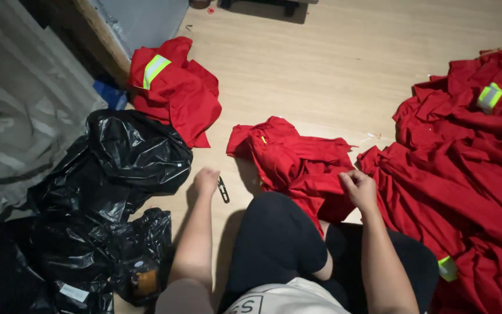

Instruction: Trimming loose threads from red jumpsuits using thread nippers

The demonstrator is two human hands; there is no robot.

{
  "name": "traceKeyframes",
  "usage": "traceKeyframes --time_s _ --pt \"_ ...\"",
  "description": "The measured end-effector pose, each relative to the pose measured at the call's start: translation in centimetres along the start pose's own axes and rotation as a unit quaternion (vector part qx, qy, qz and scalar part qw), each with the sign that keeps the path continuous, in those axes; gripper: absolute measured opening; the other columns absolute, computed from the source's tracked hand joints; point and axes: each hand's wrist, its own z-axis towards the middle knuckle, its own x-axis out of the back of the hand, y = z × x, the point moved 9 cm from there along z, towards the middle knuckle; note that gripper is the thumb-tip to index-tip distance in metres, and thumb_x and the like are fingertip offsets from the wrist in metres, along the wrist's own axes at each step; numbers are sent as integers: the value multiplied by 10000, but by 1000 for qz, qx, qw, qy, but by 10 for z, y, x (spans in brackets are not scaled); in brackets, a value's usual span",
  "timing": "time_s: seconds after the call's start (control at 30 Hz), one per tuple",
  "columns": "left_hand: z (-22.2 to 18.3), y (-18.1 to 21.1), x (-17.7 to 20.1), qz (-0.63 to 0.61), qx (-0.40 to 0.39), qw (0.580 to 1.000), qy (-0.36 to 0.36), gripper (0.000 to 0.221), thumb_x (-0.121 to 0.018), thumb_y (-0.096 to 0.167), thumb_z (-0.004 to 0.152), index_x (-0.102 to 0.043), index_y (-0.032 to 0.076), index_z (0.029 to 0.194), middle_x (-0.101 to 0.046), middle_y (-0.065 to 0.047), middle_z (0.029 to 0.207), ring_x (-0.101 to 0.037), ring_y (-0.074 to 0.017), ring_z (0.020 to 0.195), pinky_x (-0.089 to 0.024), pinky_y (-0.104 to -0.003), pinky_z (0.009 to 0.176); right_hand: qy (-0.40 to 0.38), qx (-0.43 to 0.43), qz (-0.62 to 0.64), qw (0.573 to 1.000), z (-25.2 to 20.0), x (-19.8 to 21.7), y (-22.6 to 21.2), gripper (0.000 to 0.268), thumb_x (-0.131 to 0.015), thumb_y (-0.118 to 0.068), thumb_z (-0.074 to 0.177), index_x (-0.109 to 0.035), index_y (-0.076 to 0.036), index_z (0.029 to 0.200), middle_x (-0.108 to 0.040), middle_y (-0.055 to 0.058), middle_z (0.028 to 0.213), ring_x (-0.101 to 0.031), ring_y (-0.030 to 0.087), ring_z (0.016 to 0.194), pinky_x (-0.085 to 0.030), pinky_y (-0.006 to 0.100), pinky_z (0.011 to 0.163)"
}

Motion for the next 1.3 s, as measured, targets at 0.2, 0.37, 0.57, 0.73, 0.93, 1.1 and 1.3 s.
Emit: traceKeyframes --time_s 0.2,0.37,0.57,0.73,0.93,1.1,1.3 --pt "-169 64 98 90 95 988 -84 510 -759 516 846 -752 103 1145 -768 -124 1132 -702 -322 1164 -574 -456 946 -6 -32 -22 999 -7 -9 6 159 -791 -317 946 -798 -161 918 -738 109 763 -702 277 747 -525 394 680" --pt "-144 27 46 107 120 984 -73 395 -736 446 880 -750 147 1139 -752 -65 1091 -716 -273 1110 -577 -434 913 3 -47 -19 999 -17 5 -10 165 -780 -301 932 -796 -138 908 -743 136 772 -694 296 733 -524 412 687" --pt "-97 -13 4 25 151 984 -97 374 -665 508 878 -789 219 1080 -781 -44 912 -769 -284 933 -613 -467 778 40 -49 -3 998 -2 25 9 159 -784 -274 940 -794 -115 944 -738 163 815 -683 291 768 -519 420 702" --pt "-88 71 35 -447 28 894 0 238 -698 124 939 -660 -34 1114 -623 -115 852 -625 -153 672 -540 -189 552 72 -52 47 995 15 31 31 146 -791 -271 960 -798 -127 982 -744 113 849 -667 203 818 -524 362 735" --pt "-170 207 100 -411 -152 895 -83 369 -739 166 951 -677 8 1280 -700 -260 879 -696 -261 721 -604 -332 640 100 -23 13 995 22 41 5 140 -799 -239 942 -799 -115 1007 -743 159 942 -712 330 941 -552 436 815" --pt "-226 273 35 -240 -372 893 -85 278 -881 229 785 -819 202 1055 -775 -53 925 -761 -208 870 -607 -269 669 125 128 -39 983 -3 29 -70 79 -783 -177 905 -796 -145 975 -770 81 978 -708 308 999 -547 430 910" --pt "-321 332 -29 -218 -508 821 -147 272 -827 122 770 -798 85 1037 -748 -111 926 -746 -284 878 -618 -331 723 0 129 163 978 -52 -4 -90 162 -782 -151 893 -788 -39 1010 -768 138 1055 -668 318 1158 -470 470 1053"
